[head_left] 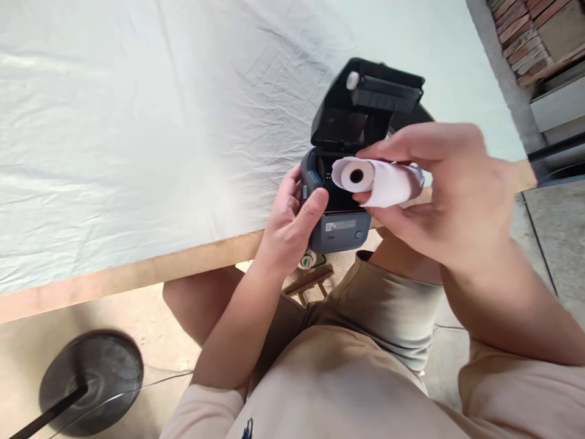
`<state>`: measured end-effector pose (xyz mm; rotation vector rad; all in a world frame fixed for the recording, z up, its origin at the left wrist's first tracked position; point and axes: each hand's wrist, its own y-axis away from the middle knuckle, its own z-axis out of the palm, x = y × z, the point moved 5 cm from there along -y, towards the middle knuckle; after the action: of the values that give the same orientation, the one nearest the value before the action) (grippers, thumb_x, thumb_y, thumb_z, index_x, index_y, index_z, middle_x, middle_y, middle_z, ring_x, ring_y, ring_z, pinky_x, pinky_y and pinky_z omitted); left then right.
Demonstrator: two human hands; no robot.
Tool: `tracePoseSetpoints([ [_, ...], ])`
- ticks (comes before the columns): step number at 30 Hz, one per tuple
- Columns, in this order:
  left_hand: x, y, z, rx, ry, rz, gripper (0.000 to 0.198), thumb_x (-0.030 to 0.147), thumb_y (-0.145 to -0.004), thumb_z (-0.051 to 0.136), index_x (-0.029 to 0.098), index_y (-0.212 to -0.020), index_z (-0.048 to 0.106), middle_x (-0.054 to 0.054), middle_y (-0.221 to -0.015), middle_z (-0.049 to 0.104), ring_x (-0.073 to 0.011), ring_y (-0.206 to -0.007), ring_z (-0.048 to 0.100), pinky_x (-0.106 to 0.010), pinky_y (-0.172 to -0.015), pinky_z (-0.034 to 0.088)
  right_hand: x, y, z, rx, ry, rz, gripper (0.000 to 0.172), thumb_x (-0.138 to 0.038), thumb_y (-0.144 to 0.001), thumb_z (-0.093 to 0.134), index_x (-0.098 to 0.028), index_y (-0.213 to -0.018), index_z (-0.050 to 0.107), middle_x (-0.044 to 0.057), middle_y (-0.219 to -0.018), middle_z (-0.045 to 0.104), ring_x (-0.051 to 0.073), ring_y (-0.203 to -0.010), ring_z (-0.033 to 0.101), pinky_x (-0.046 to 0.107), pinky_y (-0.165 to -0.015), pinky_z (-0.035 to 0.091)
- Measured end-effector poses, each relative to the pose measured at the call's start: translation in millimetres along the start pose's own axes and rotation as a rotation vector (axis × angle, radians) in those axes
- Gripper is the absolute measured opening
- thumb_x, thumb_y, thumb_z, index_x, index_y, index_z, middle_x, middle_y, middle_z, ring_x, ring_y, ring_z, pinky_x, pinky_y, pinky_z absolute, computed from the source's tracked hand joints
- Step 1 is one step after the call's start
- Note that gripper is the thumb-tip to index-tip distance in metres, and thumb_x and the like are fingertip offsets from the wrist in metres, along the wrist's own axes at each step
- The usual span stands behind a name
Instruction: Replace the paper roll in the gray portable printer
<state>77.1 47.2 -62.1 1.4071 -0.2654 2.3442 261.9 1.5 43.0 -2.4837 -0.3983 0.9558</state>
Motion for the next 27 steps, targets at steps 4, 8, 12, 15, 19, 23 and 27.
tracePoseSetpoints([
  [4,-5.4,-1.1,-0.8,-0.072,-0.057,0.046,0.082,0.078,-0.105,0.089,0.027,-0.160,0.057,-0.014,-0.158,0.079,-0.0370,-0.157,0.075,-0.049,-0.133,0.064,-14.3,-14.1,6.6,-0.164,0.399,-0.247,0.022,-0.030,-0.116,0.067,-0.028,-0.138,0.068,0.000,-0.110,0.084,0.018,-0.087,0.079,0.031,-0.070,0.055],
  [8,-1.8,0.1,0.5,-0.045,-0.059,0.038,0.081,0.080,-0.104,0.090,0.026,-0.157,0.060,-0.012,-0.148,0.082,-0.0352,-0.150,0.078,-0.047,-0.129,0.066,-15.5,-17.7,10.7,-0.167,0.400,-0.288,0.010,-0.029,-0.120,0.067,-0.024,-0.128,0.069,0.003,-0.113,0.083,0.018,-0.090,0.080,0.032,-0.069,0.053],
  [12,6.5,3.3,4.6,0.016,0.086,-0.045,0.065,0.076,-0.107,0.089,0.028,-0.144,0.066,-0.008,-0.140,0.085,-0.0346,-0.149,0.080,-0.046,-0.124,0.070,-27.2,-10.9,16.5,-0.111,0.349,-0.370,0.008,-0.020,-0.117,0.074,-0.024,-0.124,0.073,0.001,-0.108,0.084,0.017,-0.094,0.082,0.036,-0.082,0.059],
  [15,10.9,5.0,6.1,0.036,0.172,-0.113,0.061,0.074,-0.103,0.094,0.026,-0.131,0.069,-0.008,-0.124,0.087,-0.0357,-0.139,0.085,-0.044,-0.109,0.075,-33.5,1.9,19.1,-0.125,0.262,-0.419,0.009,-0.029,-0.118,0.077,-0.025,-0.126,0.076,0.002,-0.112,0.087,0.020,-0.102,0.086,0.041,-0.095,0.064],
  [19,7.9,5.2,2.1,0.022,0.157,-0.132,0.084,0.057,-0.083,0.114,0.029,-0.147,0.067,-0.005,-0.123,0.087,-0.0338,-0.118,0.090,-0.042,-0.098,0.077,-20.6,10.8,11.7,-0.012,0.063,-0.322,0.021,-0.041,-0.115,0.076,-0.035,-0.134,0.081,0.002,-0.118,0.087,0.029,-0.118,0.087,0.052,-0.100,0.072],
  [23,-0.5,6.1,-4.0,-0.013,0.097,-0.102,0.126,0.056,-0.079,0.116,0.044,-0.182,0.045,-0.004,-0.123,0.086,-0.0374,-0.115,0.090,-0.049,-0.094,0.077,24.7,-0.1,11.1,0.213,-0.149,-0.007,0.053,-0.064,-0.103,0.081,-0.047,-0.153,0.074,0.003,-0.154,0.076,0.032,-0.143,0.078,0.057,-0.111,0.072],
  [27,-3.5,6.9,-4.0,-0.082,0.074,-0.106,0.150,0.059,-0.078,0.116,0.044,-0.196,0.023,-0.002,-0.106,0.081,-0.0380,-0.106,0.089,-0.053,-0.095,0.076,52.2,-13.2,30.7,0.247,-0.486,0.080,0.081,-0.091,-0.095,0.080,-0.050,-0.161,0.057,0.002,-0.142,0.077,0.027,-0.123,0.080,0.053,-0.106,0.074],
])
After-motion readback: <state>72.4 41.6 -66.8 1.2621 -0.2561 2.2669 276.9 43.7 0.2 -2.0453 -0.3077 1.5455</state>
